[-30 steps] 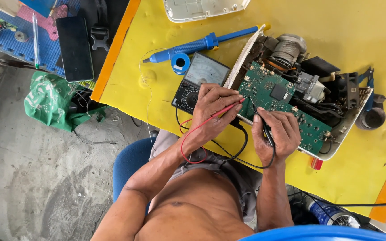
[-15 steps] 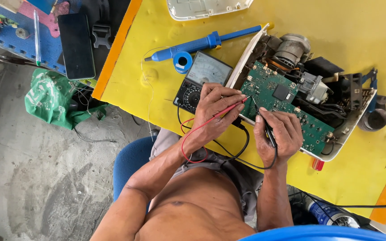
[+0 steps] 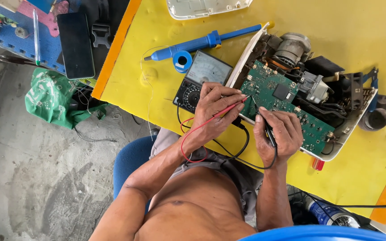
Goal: The person works on a disassembled electronic device placed on a yellow table, using a multimeter to test components on the circuit board. They manipulate the multimeter probes and wires while seated, focusing on the internal electronics.
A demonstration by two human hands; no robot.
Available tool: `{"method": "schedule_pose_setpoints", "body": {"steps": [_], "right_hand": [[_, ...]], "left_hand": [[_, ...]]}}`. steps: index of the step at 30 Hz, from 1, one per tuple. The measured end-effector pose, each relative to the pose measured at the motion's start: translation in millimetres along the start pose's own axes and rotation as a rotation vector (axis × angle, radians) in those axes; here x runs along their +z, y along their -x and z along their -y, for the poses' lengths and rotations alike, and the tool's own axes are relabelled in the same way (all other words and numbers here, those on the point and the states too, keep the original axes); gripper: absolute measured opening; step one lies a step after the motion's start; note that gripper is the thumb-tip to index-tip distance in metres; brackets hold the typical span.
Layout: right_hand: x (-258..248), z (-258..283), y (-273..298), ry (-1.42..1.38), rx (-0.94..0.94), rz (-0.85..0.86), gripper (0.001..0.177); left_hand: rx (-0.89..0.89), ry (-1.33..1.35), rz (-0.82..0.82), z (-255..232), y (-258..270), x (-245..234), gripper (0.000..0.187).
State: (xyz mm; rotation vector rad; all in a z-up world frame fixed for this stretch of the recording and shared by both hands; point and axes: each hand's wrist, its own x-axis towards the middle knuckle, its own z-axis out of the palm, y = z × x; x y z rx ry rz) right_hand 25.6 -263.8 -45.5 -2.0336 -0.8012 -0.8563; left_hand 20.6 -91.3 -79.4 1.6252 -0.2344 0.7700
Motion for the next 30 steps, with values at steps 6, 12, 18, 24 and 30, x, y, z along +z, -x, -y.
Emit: {"method": "schedule_pose_setpoints", "body": {"steps": [6, 12, 18, 24, 30], "right_hand": [[-0.5, 3.5, -2.4, -0.011, 0.032, -0.006, 0.012], [-0.5, 3.2, -0.9, -0.021, 0.072, -0.007, 0.013], [-1.0, 4.6, -1.4, -0.028, 0.099, 0.006, 0.014], [-0.4, 4.2, -1.4, -0.021, 0.105, 0.011, 0.013], [-0.1, 5.3, -2.8, -0.021, 0.097, 0.018, 0.013]], "left_hand": [[0.013, -0.009, -0.001, 1.1, 0.8, 0.9, 0.021], [0.007, -0.004, 0.004, 0.3, 0.7, 0.2, 0.021], [0.018, -0.008, 0.003, 1.3, 0.9, 0.2, 0.022], [0.021, -0.011, -0.001, 0.5, 0.3, 0.0, 0.021], [0.029, -0.023, -0.003, 0.9, 0.0, -1.3, 0.02]]}}
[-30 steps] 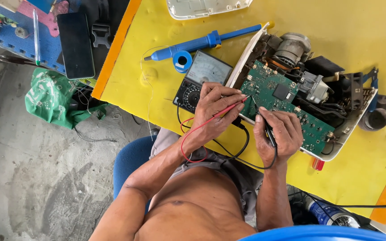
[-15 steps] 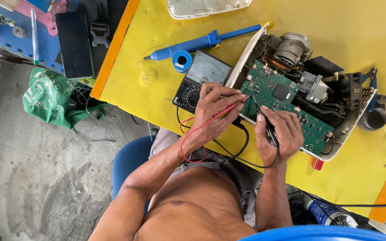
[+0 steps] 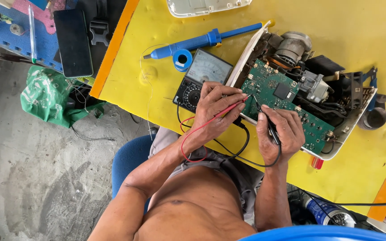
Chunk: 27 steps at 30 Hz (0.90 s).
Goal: The person works on a disassembled electronic device placed on a yellow table, using a multimeter to test components on the circuit board. They manipulate the multimeter probes and wires while seated, focusing on the internal electronics.
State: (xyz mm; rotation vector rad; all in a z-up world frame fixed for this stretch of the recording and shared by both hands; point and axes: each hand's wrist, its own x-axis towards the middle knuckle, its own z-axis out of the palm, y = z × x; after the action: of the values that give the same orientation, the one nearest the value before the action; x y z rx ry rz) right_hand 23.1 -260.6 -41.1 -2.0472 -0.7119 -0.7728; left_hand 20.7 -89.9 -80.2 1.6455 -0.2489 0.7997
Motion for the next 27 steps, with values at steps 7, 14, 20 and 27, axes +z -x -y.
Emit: {"method": "schedule_pose_setpoints", "body": {"steps": [7, 14, 20, 27], "right_hand": [[-1.0, -1.9, 1.5, -0.003, 0.009, -0.001, 0.014], [-0.3, -1.7, 1.0, 0.004, 0.012, 0.004, 0.014], [-0.5, -2.1, 1.3, -0.002, 0.03, 0.015, 0.013], [-0.3, -1.8, 1.6, -0.004, 0.04, 0.016, 0.014]], "left_hand": [[0.016, -0.007, -0.005, 0.3, -0.4, 0.5, 0.02], [0.002, -0.004, -0.001, 0.0, -1.3, 0.4, 0.02], [0.018, 0.0, 0.004, 2.9, -0.5, 0.6, 0.02], [0.023, 0.0, 0.007, 3.4, -0.8, 0.0, 0.021]]}}
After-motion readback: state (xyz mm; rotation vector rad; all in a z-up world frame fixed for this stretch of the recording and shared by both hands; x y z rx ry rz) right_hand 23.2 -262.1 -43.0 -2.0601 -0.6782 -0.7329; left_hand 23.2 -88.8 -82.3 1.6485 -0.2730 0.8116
